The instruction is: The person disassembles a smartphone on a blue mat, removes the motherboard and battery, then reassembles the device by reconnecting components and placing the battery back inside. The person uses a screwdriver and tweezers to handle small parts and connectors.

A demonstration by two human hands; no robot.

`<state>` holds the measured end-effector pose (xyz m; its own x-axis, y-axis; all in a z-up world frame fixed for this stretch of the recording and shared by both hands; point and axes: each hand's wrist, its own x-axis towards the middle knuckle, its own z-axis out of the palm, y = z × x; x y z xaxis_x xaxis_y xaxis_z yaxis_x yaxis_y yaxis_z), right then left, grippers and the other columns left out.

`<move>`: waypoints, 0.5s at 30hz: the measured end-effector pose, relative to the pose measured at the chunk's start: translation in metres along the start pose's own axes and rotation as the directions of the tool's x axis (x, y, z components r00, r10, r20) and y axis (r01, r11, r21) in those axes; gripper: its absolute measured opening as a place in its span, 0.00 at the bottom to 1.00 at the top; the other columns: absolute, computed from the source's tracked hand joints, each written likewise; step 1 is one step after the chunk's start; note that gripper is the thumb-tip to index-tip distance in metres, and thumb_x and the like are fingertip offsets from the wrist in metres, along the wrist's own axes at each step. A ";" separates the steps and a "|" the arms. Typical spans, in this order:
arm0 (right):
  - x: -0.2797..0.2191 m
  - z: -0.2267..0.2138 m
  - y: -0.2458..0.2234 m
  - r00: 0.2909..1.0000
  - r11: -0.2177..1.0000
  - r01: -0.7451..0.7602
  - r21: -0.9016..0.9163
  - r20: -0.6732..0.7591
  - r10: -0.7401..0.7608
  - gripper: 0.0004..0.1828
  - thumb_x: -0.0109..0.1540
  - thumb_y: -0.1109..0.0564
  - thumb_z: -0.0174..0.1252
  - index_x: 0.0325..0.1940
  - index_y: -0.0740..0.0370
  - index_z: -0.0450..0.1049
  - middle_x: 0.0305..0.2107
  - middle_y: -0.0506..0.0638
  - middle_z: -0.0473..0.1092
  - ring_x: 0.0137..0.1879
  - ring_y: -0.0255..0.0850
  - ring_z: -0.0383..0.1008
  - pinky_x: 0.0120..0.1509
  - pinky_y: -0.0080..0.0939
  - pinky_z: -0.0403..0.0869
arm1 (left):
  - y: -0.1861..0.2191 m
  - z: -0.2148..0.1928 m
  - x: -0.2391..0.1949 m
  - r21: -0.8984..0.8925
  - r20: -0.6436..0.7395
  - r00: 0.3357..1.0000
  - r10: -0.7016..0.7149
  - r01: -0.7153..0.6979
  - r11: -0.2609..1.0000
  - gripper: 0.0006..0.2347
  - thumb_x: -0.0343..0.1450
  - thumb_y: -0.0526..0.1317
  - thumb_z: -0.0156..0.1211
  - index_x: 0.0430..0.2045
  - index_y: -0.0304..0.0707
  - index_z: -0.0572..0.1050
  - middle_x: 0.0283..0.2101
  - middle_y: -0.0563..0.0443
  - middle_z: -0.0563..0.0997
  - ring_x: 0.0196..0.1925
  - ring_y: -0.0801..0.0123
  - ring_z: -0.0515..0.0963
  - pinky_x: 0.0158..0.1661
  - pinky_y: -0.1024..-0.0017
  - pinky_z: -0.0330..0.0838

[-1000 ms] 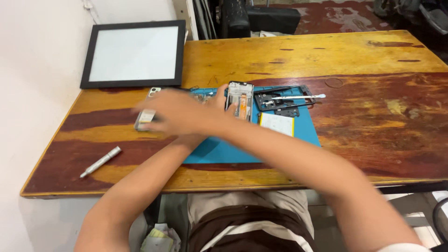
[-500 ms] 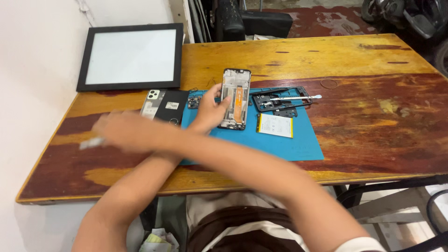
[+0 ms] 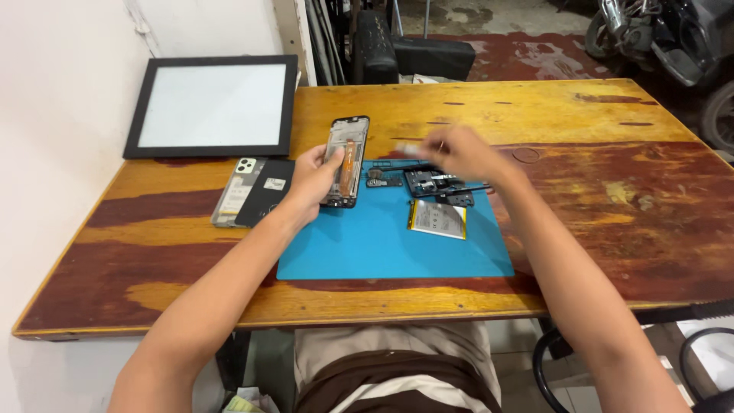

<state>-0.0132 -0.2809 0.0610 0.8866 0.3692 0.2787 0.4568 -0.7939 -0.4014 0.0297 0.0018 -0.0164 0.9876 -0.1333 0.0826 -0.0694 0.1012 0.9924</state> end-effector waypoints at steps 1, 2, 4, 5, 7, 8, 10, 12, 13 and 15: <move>0.000 0.006 0.003 0.997 0.998 0.065 0.020 0.046 -0.065 0.13 0.64 0.50 0.61 0.41 0.62 0.81 0.30 0.58 0.77 0.34 0.48 0.77 0.41 0.47 0.73 | 0.002 0.002 0.001 -0.013 -0.027 1.000 0.016 -0.017 1.000 0.16 0.75 0.40 0.59 0.54 0.29 0.72 0.48 0.45 0.83 0.48 0.69 0.82 0.45 0.75 0.77; -0.002 0.016 0.004 0.988 0.991 0.123 0.048 0.091 -0.127 0.12 0.62 0.51 0.62 0.41 0.61 0.82 0.31 0.57 0.78 0.36 0.48 0.78 0.41 0.47 0.74 | 0.001 0.003 -0.001 -0.021 -0.051 0.998 0.026 -0.027 0.999 0.16 0.76 0.40 0.59 0.54 0.28 0.71 0.47 0.44 0.83 0.48 0.67 0.81 0.44 0.74 0.78; -0.004 0.035 0.002 0.965 0.975 0.211 0.075 0.140 -0.220 0.11 0.59 0.52 0.64 0.41 0.61 0.83 0.33 0.57 0.78 0.38 0.49 0.78 0.44 0.48 0.75 | 0.000 0.004 -0.005 -0.075 -0.064 0.998 0.006 -0.011 0.997 0.15 0.75 0.39 0.59 0.53 0.29 0.68 0.46 0.43 0.82 0.47 0.64 0.82 0.43 0.70 0.80; -0.005 0.045 -0.002 0.957 0.967 0.243 0.071 0.147 -0.251 0.12 0.59 0.52 0.65 0.41 0.61 0.83 0.34 0.57 0.78 0.39 0.50 0.78 0.45 0.49 0.75 | 0.001 0.003 -0.007 -0.120 -0.053 0.998 -0.022 0.016 0.993 0.15 0.75 0.38 0.58 0.53 0.31 0.67 0.46 0.43 0.81 0.47 0.63 0.82 0.42 0.68 0.81; -0.002 0.050 -0.012 0.947 0.959 0.279 0.050 0.148 -0.284 0.12 0.59 0.52 0.66 0.41 0.61 0.83 0.34 0.57 0.77 0.42 0.51 0.78 0.48 0.50 0.74 | 0.010 0.007 -0.005 -0.220 -0.009 0.999 -0.039 0.036 0.975 0.14 0.75 0.38 0.55 0.53 0.33 0.65 0.48 0.43 0.80 0.48 0.62 0.83 0.43 0.65 0.83; -0.003 0.054 -0.019 0.947 0.959 0.279 0.047 0.149 -0.283 0.11 0.59 0.53 0.66 0.41 0.62 0.83 0.34 0.57 0.77 0.42 0.52 0.77 0.48 0.50 0.74 | 0.013 0.008 -0.008 -0.270 0.019 0.999 -0.041 0.045 0.962 0.14 0.75 0.38 0.54 0.53 0.34 0.64 0.49 0.43 0.79 0.48 0.63 0.83 0.44 0.64 0.83; -0.007 0.057 -0.028 0.949 0.959 0.282 0.040 0.137 -0.285 0.11 0.59 0.53 0.66 0.40 0.62 0.83 0.34 0.57 0.76 0.43 0.53 0.77 0.50 0.50 0.73 | 0.016 0.010 -0.013 -0.351 0.082 0.996 -0.023 0.051 0.935 0.14 0.76 0.38 0.52 0.54 0.35 0.64 0.51 0.43 0.78 0.49 0.63 0.83 0.45 0.63 0.83; -0.010 0.057 -0.034 0.950 0.957 0.288 0.030 0.116 -0.290 0.12 0.58 0.53 0.66 0.39 0.63 0.83 0.34 0.57 0.76 0.44 0.53 0.76 0.50 0.50 0.73 | 0.018 0.011 -0.017 -0.418 0.146 0.989 0.018 0.045 0.907 0.13 0.77 0.38 0.51 0.55 0.36 0.64 0.53 0.42 0.77 0.50 0.63 0.82 0.45 0.63 0.83; -0.011 0.055 -0.035 0.956 0.965 0.263 0.028 0.129 -0.264 0.13 0.58 0.52 0.67 0.40 0.64 0.82 0.34 0.57 0.75 0.43 0.53 0.76 0.49 0.50 0.73 | 0.019 0.013 -0.017 -0.416 0.162 0.986 0.029 0.042 0.908 0.14 0.77 0.38 0.51 0.56 0.37 0.63 0.53 0.42 0.76 0.50 0.63 0.82 0.46 0.62 0.83; -0.011 0.050 -0.035 0.963 0.976 0.215 0.025 0.159 -0.216 0.16 0.57 0.51 0.68 0.42 0.66 0.81 0.35 0.58 0.75 0.42 0.52 0.76 0.47 0.50 0.74 | 0.019 0.017 -0.019 -0.413 0.186 0.981 0.051 0.031 0.910 0.14 0.77 0.38 0.50 0.56 0.38 0.62 0.53 0.42 0.76 0.50 0.62 0.82 0.47 0.62 0.83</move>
<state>-0.0352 -0.2325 0.0287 0.7669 0.6040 0.2170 0.6384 -0.6834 -0.3541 0.0077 -0.0103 0.0027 0.9393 -0.3096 0.1483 0.0260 0.4949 0.8686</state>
